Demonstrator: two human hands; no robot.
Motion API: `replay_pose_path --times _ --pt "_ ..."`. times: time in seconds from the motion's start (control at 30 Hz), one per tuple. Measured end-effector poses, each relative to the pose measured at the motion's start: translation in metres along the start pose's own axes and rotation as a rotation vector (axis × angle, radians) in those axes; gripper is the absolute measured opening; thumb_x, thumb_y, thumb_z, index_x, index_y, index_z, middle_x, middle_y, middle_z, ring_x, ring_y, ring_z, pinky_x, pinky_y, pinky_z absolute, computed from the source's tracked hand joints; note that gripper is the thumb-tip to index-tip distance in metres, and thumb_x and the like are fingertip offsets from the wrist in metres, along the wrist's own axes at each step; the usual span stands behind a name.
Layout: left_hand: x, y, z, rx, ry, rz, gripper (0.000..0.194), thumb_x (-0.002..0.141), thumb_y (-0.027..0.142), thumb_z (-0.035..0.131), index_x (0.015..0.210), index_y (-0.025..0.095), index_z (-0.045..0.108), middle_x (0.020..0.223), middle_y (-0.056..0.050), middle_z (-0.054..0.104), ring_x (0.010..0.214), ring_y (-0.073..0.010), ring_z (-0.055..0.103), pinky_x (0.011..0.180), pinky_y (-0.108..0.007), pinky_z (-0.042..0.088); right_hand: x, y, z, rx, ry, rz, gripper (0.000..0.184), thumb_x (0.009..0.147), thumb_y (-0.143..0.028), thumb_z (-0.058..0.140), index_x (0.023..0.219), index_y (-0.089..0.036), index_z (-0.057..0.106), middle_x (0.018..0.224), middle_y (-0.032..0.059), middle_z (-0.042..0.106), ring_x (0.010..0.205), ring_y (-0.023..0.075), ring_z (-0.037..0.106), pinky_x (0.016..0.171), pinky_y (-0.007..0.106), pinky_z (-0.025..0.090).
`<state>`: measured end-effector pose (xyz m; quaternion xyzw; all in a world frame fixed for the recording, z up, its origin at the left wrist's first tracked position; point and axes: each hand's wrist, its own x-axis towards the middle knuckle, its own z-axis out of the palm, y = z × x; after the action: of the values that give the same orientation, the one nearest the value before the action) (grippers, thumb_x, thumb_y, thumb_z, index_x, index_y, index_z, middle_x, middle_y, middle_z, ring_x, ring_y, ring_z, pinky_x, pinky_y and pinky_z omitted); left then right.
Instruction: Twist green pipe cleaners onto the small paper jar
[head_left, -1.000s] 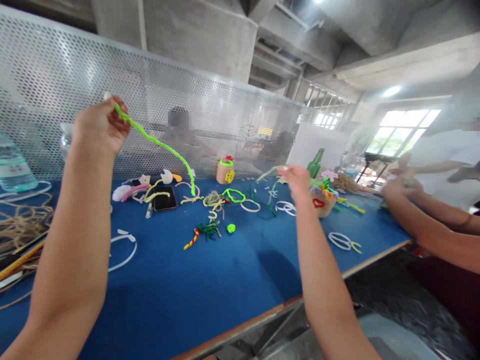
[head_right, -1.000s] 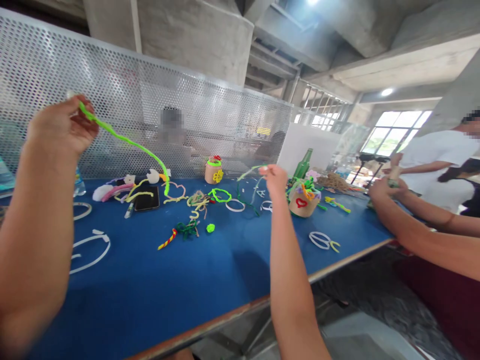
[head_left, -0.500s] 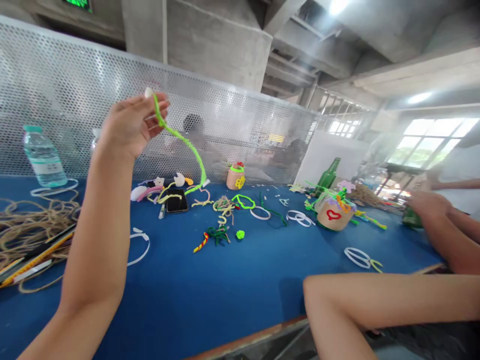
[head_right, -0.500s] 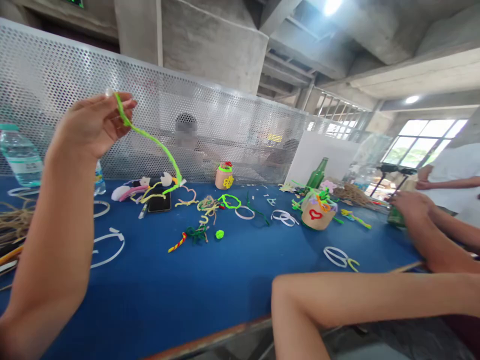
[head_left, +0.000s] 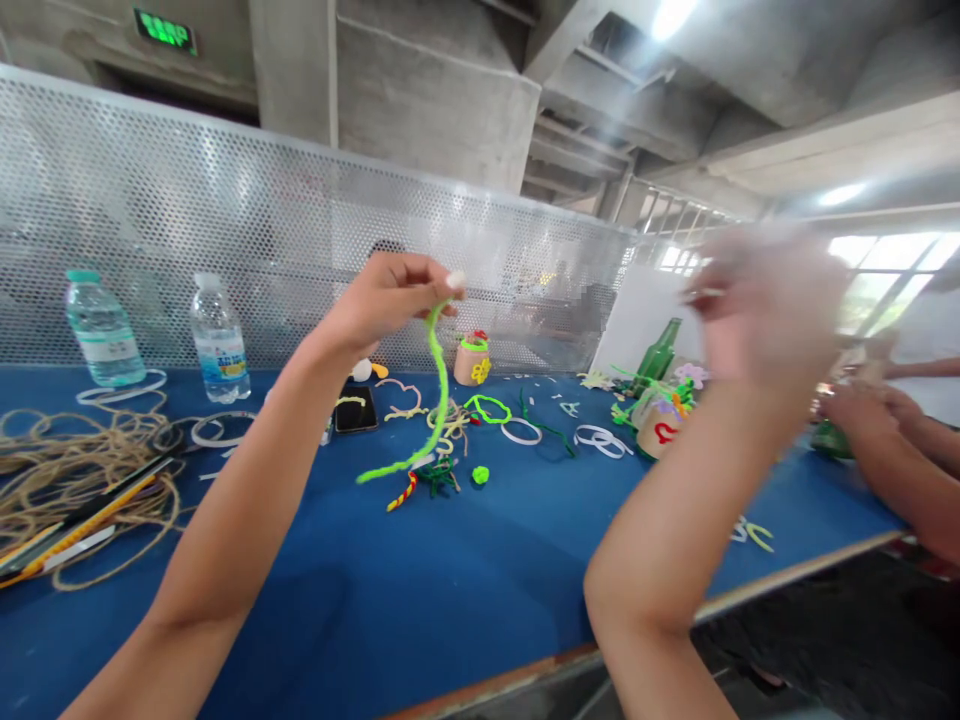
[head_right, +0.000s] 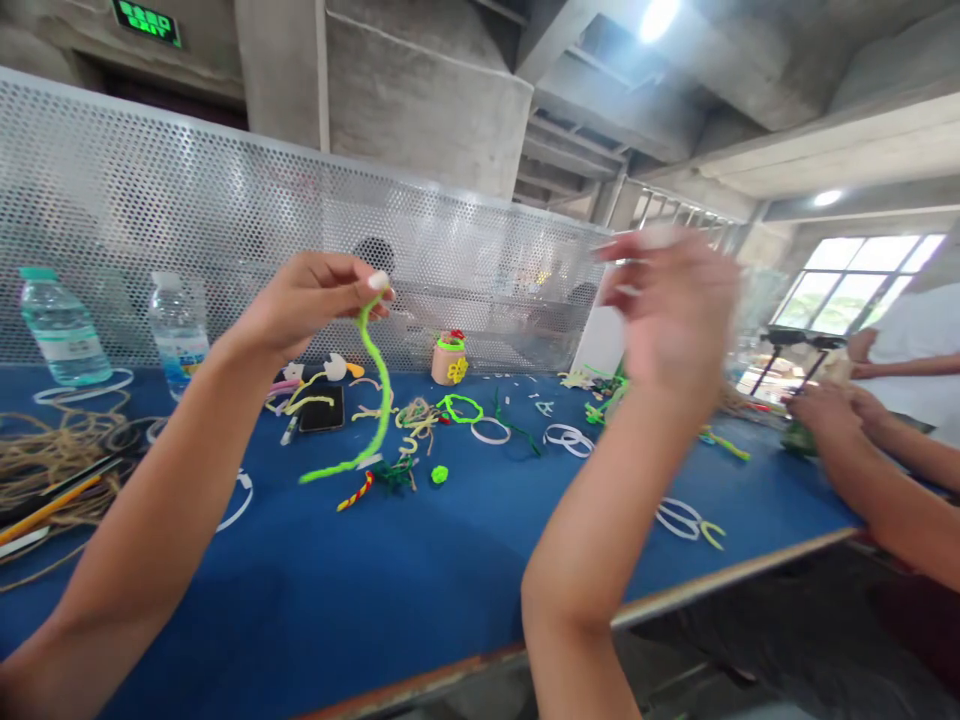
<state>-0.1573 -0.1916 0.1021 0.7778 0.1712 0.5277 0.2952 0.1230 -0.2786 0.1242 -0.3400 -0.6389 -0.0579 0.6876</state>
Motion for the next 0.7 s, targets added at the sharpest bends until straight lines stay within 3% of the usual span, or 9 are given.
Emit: replay_pose_path --times 0.1,0.23,0.5,0.7 --pt "-0.001 0.005 0.016 0.005 -0.020 0.059 0.022 0.076 0.035 0.070 0.070 0.015 0.064 0.066 -0.003 0.064 0.064 -0.0115 0.061 0.058 -0.026 0.048 -0.006 -0.009 0.049 0.148 -0.249 0.047 0.015 0.072 -0.031 0.073 0.067 -0.017 0.069 0.060 0.0002 0.062 0.047 0.0063 0.050 0.047 0.022 0.040" --pt "-0.002 0.005 0.024 -0.062 0.073 0.070 0.028 0.077 0.040 0.068 0.066 0.015 0.059 0.062 -0.001 0.058 0.058 -0.0084 0.055 0.057 -0.023 0.047 -0.013 -0.014 0.094 0.178 -0.523 0.082 0.016 0.073 -0.032 0.072 0.070 -0.017 0.070 0.055 -0.0022 0.057 0.051 0.0075 0.051 0.050 0.023 0.041" --pt "0.004 -0.010 0.025 -0.158 0.156 0.027 0.025 0.080 0.034 0.066 0.066 0.016 0.056 0.060 0.001 0.053 0.054 -0.0058 0.048 0.054 -0.019 0.044 -0.016 0.001 0.108 0.194 -0.549 0.169 0.017 0.073 -0.034 0.070 0.072 -0.016 0.069 0.057 -0.0020 0.056 0.048 0.0069 0.049 0.048 0.023 0.041" --pt "0.006 -0.016 0.026 -0.161 0.145 0.000 0.027 0.079 0.036 0.067 0.065 0.016 0.056 0.059 0.001 0.054 0.054 -0.0058 0.049 0.053 -0.018 0.043 -0.016 0.011 0.120 0.224 -0.588 0.187 0.015 0.072 -0.032 0.068 0.070 -0.016 0.069 0.053 -0.0031 0.054 0.048 0.0064 0.047 0.049 0.023 0.040"
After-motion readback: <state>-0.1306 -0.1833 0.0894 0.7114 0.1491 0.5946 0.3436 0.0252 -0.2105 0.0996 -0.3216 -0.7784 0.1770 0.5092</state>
